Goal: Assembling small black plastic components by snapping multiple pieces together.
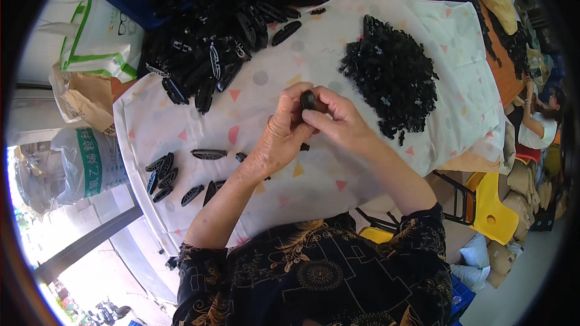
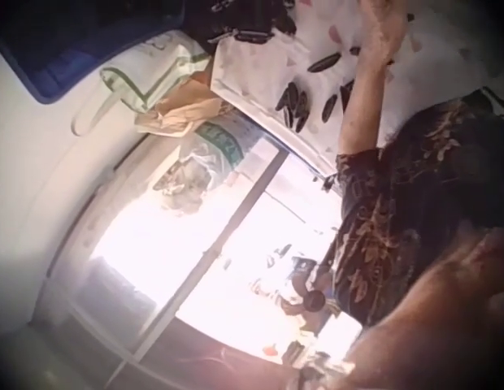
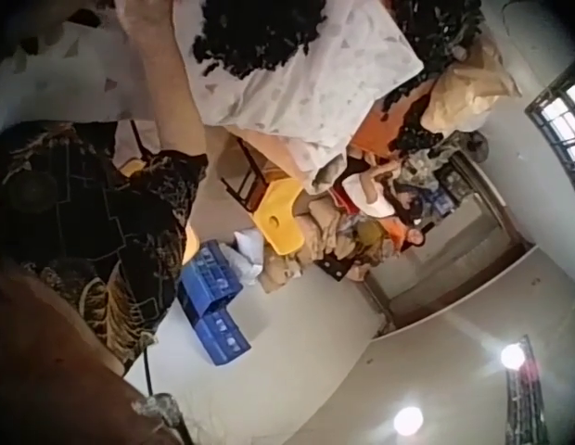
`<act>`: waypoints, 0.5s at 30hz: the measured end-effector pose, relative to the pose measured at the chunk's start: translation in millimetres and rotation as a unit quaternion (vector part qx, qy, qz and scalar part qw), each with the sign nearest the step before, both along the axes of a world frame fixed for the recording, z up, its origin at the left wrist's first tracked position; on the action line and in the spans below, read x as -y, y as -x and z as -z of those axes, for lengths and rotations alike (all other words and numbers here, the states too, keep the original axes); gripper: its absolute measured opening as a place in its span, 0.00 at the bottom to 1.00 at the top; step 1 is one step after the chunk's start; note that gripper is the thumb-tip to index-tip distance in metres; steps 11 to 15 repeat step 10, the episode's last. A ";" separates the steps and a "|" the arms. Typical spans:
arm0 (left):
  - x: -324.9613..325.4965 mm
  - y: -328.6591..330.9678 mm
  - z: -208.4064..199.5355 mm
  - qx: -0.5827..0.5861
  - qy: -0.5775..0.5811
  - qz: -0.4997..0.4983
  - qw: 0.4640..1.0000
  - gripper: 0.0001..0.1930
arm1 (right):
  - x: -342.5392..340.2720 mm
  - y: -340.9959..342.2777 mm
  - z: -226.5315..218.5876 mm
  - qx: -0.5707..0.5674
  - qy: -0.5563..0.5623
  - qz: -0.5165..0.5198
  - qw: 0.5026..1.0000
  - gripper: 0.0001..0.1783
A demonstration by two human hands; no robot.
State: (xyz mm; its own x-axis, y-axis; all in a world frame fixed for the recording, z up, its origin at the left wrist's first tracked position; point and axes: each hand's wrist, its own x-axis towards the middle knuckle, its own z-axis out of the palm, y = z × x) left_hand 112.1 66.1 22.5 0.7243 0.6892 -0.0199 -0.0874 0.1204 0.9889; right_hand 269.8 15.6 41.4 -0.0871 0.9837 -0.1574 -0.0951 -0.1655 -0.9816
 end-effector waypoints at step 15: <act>-85.5 -22.8 -0.6 -0.243 -0.498 -0.033 0.832 0.12 | -153.3 -109.9 38.2 0.613 -0.188 0.062 0.765 0.15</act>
